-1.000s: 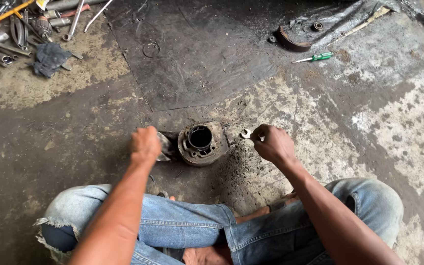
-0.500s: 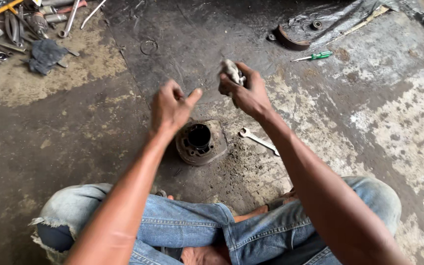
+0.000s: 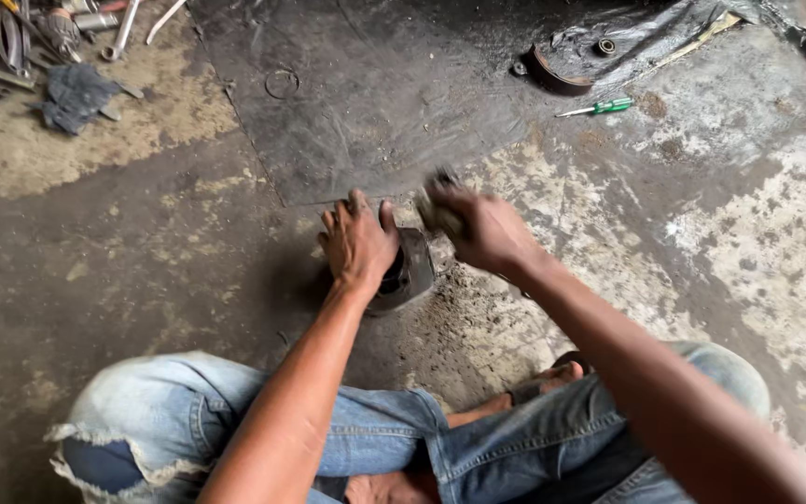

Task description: The person sits on the floor and cleans a cylindrical metal mechanical part. They use a wrench to scrape the exterior surface, then switch to a screwdriver to scrape the interior bore. Finally, they wipe the part with a cloth.

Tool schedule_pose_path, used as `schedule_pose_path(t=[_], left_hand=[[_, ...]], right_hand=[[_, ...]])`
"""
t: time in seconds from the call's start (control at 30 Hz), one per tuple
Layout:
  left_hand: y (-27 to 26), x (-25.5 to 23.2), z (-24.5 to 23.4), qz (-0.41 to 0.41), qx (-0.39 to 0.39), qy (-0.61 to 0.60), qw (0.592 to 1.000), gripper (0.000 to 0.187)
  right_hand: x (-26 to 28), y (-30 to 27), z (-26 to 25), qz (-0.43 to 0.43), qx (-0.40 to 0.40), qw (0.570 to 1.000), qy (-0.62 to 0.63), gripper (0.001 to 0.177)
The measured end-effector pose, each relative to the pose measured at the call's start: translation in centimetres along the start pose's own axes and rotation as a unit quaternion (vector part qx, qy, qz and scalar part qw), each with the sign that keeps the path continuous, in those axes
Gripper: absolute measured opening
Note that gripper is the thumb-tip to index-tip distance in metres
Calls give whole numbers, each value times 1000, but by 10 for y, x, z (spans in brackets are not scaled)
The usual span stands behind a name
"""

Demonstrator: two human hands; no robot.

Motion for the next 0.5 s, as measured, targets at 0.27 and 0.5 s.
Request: schedule_pose_path(t=[0.27, 0.5], left_hand=[[-5, -13, -22, -93, 96, 2, 991, 50], [-3, -8, -19, -95, 117, -7, 988, 73]], right_hand=[[-24, -66, 63, 41, 209, 976, -42, 34], [-5, 3, 40, 84, 110, 989, -59, 43]])
Point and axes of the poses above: each hand's wrist, its own y-axis towards the middle knuckle, its own z-axis out of the palm, x = y × z, the point moved 1 cm from there along y, towards the middle knuckle, and after that the axes turned 8 degrees about -z, right-handed, at the moved point
